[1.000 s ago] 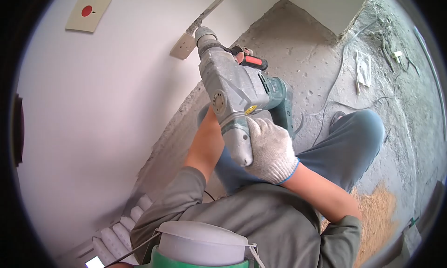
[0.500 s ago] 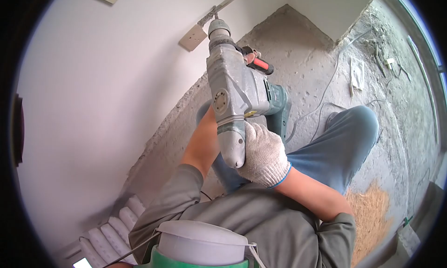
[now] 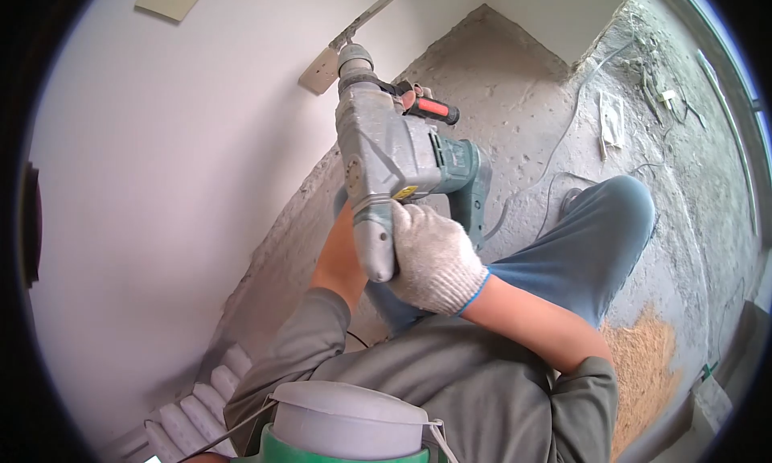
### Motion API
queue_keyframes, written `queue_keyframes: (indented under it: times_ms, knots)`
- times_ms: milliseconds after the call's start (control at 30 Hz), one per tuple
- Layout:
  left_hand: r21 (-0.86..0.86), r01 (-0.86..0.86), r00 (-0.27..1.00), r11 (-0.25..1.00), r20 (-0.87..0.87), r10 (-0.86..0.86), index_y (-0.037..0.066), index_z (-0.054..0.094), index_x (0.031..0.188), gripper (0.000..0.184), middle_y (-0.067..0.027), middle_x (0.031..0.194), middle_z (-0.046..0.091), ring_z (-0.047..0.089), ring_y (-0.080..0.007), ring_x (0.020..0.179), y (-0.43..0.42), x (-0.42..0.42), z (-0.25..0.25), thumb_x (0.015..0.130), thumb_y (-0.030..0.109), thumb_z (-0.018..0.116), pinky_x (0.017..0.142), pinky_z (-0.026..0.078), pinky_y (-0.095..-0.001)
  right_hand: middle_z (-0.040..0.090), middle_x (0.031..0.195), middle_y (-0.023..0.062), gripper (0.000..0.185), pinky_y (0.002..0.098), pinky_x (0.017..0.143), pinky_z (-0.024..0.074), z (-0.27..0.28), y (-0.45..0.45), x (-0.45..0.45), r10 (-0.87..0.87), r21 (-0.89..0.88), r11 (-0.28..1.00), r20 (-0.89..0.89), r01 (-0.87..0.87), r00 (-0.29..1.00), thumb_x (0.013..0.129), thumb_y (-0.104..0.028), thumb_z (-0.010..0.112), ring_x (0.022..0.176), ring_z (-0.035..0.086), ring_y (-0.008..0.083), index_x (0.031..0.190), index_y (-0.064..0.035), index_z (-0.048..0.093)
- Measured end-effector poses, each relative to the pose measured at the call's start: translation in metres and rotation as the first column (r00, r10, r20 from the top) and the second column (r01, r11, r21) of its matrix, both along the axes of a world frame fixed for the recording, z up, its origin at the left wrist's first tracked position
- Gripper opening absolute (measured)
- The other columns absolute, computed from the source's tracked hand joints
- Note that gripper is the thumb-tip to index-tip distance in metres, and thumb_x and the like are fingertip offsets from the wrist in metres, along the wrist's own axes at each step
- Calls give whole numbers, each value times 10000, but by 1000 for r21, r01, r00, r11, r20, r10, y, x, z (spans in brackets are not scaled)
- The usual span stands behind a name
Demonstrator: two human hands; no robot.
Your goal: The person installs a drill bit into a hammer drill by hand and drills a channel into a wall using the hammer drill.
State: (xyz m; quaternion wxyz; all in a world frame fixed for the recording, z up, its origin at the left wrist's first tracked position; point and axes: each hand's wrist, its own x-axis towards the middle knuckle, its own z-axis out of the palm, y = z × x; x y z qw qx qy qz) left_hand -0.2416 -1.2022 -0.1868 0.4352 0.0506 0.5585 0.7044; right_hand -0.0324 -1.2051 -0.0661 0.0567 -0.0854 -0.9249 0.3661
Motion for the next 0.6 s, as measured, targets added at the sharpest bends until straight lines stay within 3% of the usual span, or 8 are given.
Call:
queue_keyframes:
  times_ms: [167,267,300,400,467,600]
  knots:
    - [18,-23,999,1000,37,23,98,600,930,320,-41,779,594,576,-180,662,-18,6,7,907,392,724,623,495,-354,675,830,181,446,417,680,563,-5,-18,-18,68,-55,996,-6,-68,998,723,-211,724,761,707,333,1040,40,535]
    - [10,-31,998,999,60,31,98,600,930,319,-41,778,594,576,-180,659,-32,-6,13,907,391,724,620,495,-354,666,829,192,426,391,670,561,-11,-29,-58,63,1,998,17,-63,998,721,-188,707,753,711,320,1035,44,538]
    - [10,-29,998,1000,59,28,98,599,930,319,-41,778,594,576,-180,658,-34,-8,14,907,390,724,619,495,-355,677,855,172,447,448,688,558,-12,-34,-61,37,-39,999,44,-36,998,718,-262,765,781,702,346,1029,-6,569]
    - [19,-22,998,1000,54,21,98,599,930,319,-40,777,593,575,-180,655,-36,-10,12,907,390,724,616,495,-356,671,837,173,433,446,674,555,-5,-41,-52,7,-30,1000,-37,-8,999,722,-254,761,761,698,351,1035,-20,575]
    - [28,-15,999,999,43,14,98,598,931,318,-40,776,593,575,-180,653,-33,-11,6,907,389,723,614,495,-356,676,834,159,433,462,694,557,4,-35,-49,-2,-105,994,45,7,999,723,-283,761,779,694,368,1040,-46,585]
    - [34,-7,999,999,35,6,98,597,931,317,-39,775,593,575,-180,649,-32,-11,12,907,388,723,610,494,-357,686,849,154,479,467,705,560,8,-34,-42,-12,-71,997,-13,11,1000,723,-313,772,784,696,365,1074,-52,577]
